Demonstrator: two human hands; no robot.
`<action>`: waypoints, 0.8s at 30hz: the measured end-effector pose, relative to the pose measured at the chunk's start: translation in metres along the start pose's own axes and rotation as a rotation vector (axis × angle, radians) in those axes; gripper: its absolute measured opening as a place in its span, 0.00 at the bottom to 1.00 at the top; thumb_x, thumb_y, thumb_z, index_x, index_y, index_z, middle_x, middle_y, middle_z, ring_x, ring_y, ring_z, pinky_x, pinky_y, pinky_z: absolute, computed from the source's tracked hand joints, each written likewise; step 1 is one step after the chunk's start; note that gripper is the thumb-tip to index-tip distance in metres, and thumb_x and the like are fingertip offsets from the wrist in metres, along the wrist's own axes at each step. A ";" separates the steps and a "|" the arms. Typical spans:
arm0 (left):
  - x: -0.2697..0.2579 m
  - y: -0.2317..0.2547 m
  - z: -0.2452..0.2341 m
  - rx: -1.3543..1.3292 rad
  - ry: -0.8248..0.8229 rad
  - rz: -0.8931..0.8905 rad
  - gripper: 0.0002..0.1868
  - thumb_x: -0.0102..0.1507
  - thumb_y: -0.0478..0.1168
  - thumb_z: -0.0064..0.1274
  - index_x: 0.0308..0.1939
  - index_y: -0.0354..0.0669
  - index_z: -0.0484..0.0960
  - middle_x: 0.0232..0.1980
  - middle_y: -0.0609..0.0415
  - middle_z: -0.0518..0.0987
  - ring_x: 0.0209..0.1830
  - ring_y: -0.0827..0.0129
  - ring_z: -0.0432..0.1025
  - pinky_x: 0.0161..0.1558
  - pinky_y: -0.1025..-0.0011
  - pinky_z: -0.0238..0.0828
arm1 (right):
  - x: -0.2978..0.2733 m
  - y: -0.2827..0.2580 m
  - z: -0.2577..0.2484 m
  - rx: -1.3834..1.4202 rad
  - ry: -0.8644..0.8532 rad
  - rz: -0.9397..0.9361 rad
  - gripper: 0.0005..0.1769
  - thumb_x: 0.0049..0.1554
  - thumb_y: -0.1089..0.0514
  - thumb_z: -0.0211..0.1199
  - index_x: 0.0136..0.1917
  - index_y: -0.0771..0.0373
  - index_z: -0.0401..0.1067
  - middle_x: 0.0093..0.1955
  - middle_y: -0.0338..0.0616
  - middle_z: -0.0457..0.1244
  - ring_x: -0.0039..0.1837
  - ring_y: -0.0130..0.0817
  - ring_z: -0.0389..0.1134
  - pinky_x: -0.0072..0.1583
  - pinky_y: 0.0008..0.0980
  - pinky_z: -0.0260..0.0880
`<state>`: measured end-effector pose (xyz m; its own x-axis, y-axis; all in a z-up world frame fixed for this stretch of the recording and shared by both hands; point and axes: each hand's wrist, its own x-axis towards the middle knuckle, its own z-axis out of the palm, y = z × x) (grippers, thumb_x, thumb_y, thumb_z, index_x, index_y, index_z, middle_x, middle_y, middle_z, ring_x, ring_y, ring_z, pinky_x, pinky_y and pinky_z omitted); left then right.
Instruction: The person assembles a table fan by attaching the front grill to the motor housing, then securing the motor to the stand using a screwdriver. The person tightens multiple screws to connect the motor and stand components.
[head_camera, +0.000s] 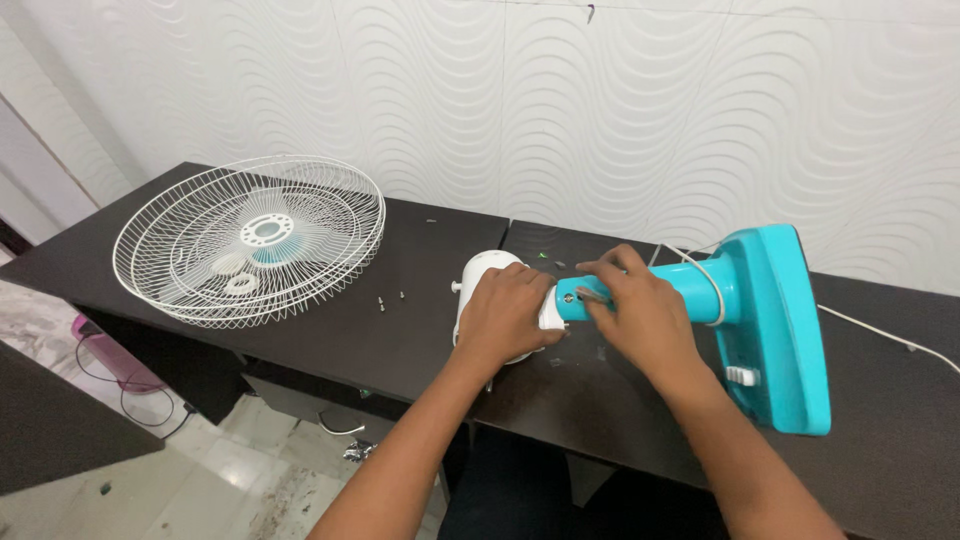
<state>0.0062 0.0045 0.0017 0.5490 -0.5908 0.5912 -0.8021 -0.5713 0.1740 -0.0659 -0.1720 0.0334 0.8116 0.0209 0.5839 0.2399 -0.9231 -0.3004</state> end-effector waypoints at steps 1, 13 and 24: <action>0.000 0.001 0.000 0.009 -0.012 -0.005 0.28 0.43 0.52 0.73 0.41 0.42 0.83 0.44 0.52 0.83 0.51 0.59 0.74 0.50 0.60 0.66 | -0.001 -0.001 0.000 -0.050 -0.015 0.010 0.17 0.50 0.55 0.68 0.55 0.55 0.79 0.53 0.40 0.66 0.44 0.47 0.72 0.44 0.45 0.71; -0.004 0.001 -0.007 0.018 -0.014 0.196 0.31 0.56 0.50 0.67 0.61 0.49 0.75 0.43 0.54 0.81 0.41 0.60 0.76 0.42 0.59 0.68 | -0.048 0.008 0.019 0.287 0.069 0.266 0.12 0.53 0.51 0.69 0.47 0.61 0.81 0.34 0.46 0.68 0.32 0.37 0.68 0.38 0.37 0.66; -0.006 0.001 0.000 0.001 0.044 0.200 0.24 0.55 0.50 0.67 0.52 0.49 0.79 0.48 0.56 0.83 0.45 0.62 0.78 0.45 0.61 0.68 | -0.110 0.068 0.032 0.305 -0.079 0.517 0.13 0.52 0.51 0.69 0.45 0.62 0.82 0.32 0.44 0.72 0.33 0.33 0.71 0.39 0.33 0.68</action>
<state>0.0020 0.0077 -0.0017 0.3678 -0.6672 0.6477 -0.8941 -0.4452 0.0490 -0.1219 -0.2251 -0.0752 0.8982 -0.3616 0.2501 -0.0638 -0.6700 -0.7396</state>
